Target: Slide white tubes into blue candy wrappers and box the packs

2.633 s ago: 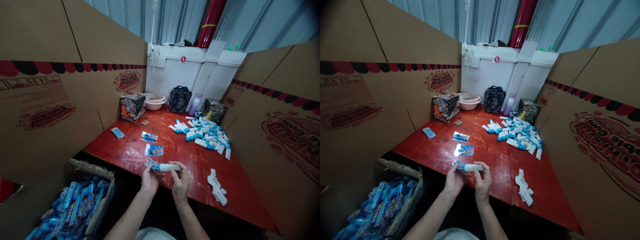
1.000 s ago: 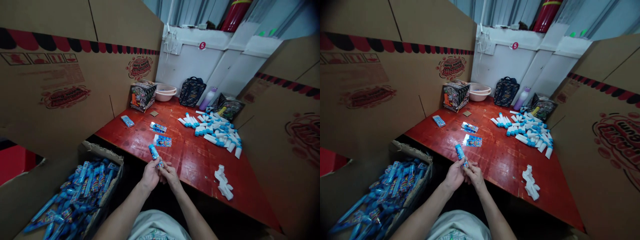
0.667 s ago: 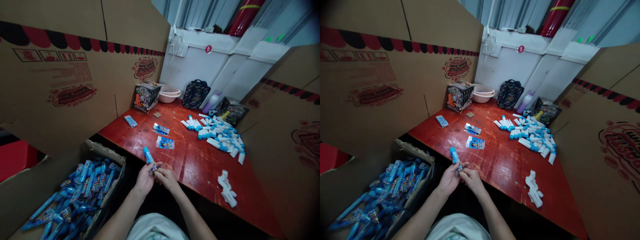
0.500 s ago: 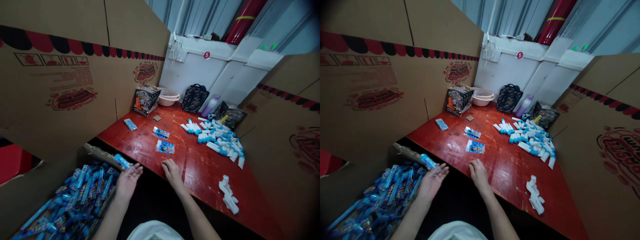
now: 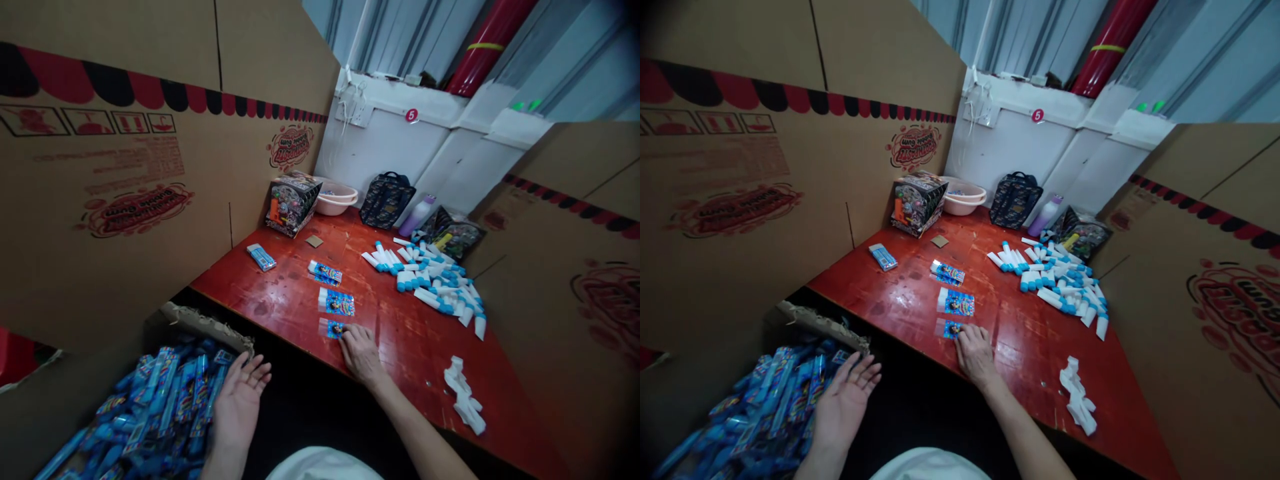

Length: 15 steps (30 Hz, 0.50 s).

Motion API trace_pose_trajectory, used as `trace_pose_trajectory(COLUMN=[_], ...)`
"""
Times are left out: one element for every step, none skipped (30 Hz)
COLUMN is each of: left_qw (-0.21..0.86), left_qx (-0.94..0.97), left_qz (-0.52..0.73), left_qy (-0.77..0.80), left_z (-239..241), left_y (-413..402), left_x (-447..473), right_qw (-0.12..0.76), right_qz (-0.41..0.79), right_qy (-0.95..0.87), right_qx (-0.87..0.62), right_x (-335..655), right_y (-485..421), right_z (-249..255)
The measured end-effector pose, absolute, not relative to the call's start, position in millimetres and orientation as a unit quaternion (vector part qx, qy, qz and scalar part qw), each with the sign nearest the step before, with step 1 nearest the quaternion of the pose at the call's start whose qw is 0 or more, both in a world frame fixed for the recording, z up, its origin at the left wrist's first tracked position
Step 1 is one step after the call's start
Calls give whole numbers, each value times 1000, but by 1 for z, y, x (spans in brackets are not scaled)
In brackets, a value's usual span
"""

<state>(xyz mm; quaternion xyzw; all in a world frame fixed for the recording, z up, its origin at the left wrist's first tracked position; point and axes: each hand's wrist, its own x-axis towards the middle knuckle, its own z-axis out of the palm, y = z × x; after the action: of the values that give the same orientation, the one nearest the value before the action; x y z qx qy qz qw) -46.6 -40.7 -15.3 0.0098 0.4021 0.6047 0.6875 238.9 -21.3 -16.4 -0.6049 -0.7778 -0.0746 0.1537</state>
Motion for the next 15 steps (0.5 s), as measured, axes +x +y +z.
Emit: trace_pose_trajectory(left_qw=[699, 710, 719, 725, 729, 730, 729, 726, 722, 719, 716, 712, 709, 704, 698], left_qx=[35, 63, 91, 117, 142, 167, 189, 211, 229, 245, 257, 266, 274, 283, 293], left_qz=[592, 578, 563, 547, 533, 520, 511, 504, 497, 492, 487, 484, 482, 482, 482], left_qy=[399, 397, 398, 401, 406, 410, 415, 419, 423, 426, 429, 433, 436, 439, 442], left_z=[-14, -11, -9, -6, -4, -3, -2, -3, -4, -7, -10, -13, -15, -16, -16], left_y=[-42, -44, -45, -47, -49, -51, -53, -55, -58, -61, -64, -67, -70, -73, -76], left_x=[-39, -31, -23, -15, -7, 0, 8, 15, 22, 29, 35, 41, 46, 50, 55], right_qw=[155, 156, 156, 156, 157, 161, 168, 179, 197, 220, 247, 281, 319, 361, 404], right_qz=[-62, -51, -43, -41, -42, -45, -48, -49, -46, -36, -19, 7, 43, 88, 143], right_qy=[-783, -788, -794, -798, -801, -802, -802, -804, -806, -805, -800, -787, -764, -730, -687], right_qx=[-599, -593, -586, -581, -577, -574, -571, -565, -557, -550, -547, -550, -559, -573, -587], right_x=[239, 239, 239, 239, 239, 240, 241, 242, 243, 245, 247, 249, 250, 252, 253], right_y=[-27, -34, -41, -48, -56, -63, -69, -76, -81, -85, -88, -91, -92, -92, -91], right_z=[-15, -14, -13, -14, -15, -18, -20, -24, -27, -29, -31, -32, -33, -32, -31])
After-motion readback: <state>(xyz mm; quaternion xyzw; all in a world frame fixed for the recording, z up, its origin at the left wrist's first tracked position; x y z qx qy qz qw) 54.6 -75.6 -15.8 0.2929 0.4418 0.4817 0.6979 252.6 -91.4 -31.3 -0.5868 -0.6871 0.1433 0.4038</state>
